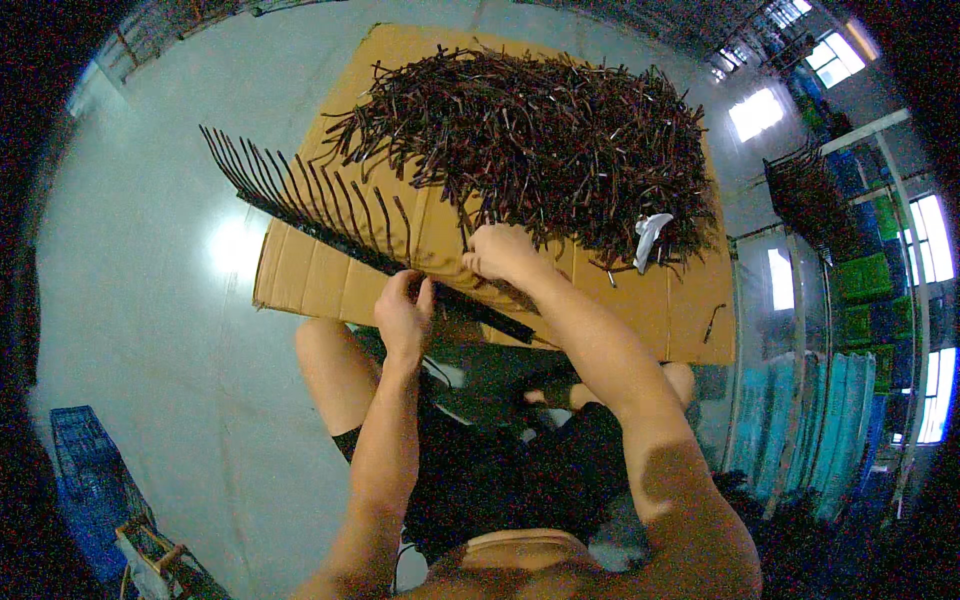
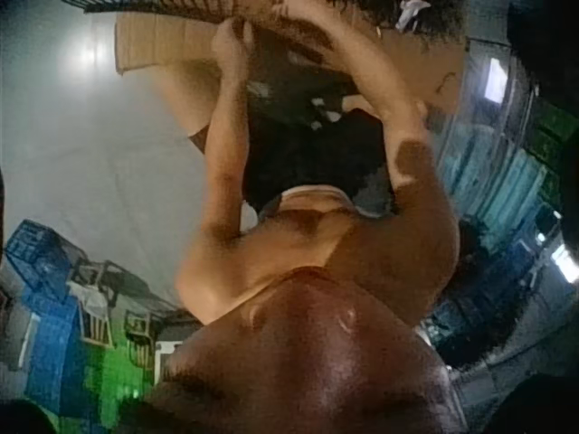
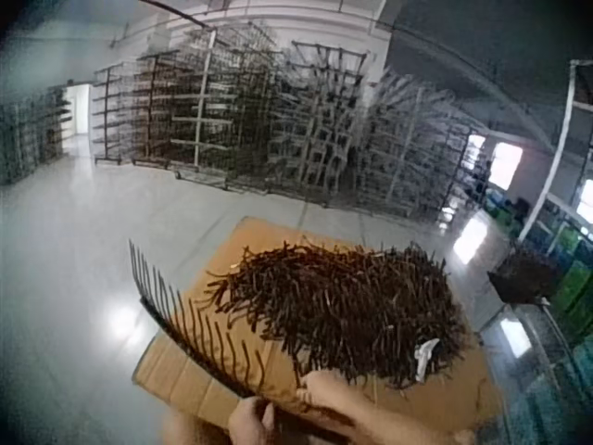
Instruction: The person sits on the floor and repeatedly picks up thin dark rods from a pile on a cardboard sheet, inserting them one by one into slots on a black rake head. Completed rake heads are placed onto a nearby metal rack.
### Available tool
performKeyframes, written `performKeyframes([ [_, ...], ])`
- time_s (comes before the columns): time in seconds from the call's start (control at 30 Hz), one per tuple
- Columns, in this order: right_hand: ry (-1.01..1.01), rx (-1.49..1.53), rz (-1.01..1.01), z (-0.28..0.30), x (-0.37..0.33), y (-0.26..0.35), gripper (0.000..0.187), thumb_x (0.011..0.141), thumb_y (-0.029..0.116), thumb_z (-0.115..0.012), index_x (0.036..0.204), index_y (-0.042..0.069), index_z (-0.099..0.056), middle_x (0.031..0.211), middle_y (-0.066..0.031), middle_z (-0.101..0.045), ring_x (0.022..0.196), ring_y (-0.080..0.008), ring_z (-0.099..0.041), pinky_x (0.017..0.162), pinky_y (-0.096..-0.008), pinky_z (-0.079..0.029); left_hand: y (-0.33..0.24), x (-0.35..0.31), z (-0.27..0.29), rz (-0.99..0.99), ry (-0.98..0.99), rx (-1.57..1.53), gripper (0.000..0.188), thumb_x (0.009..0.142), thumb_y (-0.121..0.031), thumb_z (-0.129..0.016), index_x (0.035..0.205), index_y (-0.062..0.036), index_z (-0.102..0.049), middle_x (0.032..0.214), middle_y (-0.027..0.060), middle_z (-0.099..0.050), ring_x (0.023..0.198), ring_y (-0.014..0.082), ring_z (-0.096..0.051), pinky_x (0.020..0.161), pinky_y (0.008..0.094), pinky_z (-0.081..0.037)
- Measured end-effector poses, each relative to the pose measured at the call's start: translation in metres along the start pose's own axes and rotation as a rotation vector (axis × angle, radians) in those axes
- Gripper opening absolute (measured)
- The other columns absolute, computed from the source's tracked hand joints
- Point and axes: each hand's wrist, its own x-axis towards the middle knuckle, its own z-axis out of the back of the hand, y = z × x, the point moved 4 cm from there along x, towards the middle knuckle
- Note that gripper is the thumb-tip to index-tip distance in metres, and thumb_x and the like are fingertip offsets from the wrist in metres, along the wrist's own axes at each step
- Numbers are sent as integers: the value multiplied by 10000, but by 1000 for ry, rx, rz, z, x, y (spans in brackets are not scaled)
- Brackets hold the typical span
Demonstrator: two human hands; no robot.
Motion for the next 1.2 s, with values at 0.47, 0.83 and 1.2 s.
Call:
performKeyframes([
  [0.47, -399, -525, 648, 18, 31, 29, 145, 768, 74, -585, 903, 36, -623, 916, -54, -577, 930, -257, -559, 762, -357, -506, -1, 1, 3, 94, 55, -36, 213, 817, -153, -676, 938, 18, -640, 835, 173, -664, 757, 300, -653, 703, 345, -503],
  [0.83, -545, -158, 656, 37, 28, 24, 161, 735, 137, -622, 828, 40, -533, 828, -96, -554, 852, -297, -587, 708, -392, -515, -15, 1, 6, 66, 39, -87, 158, 819, -109, -667, 906, 19, -636, 818, 164, -648, 740, 291, -642, 685, 349, -502],
  [1.2, -575, 700, 43, -8, 22, 2, 289, 815, 266, -670, 970, 35, -587, 779, -97, -631, 697, -238, -599, 651, -348, -471, -1, 0, -2, -19, -2, 20, 188, 825, -163, -663, 929, -5, -654, 886, 156, -662, 819, 320, -638, 726, 362, -505],
])
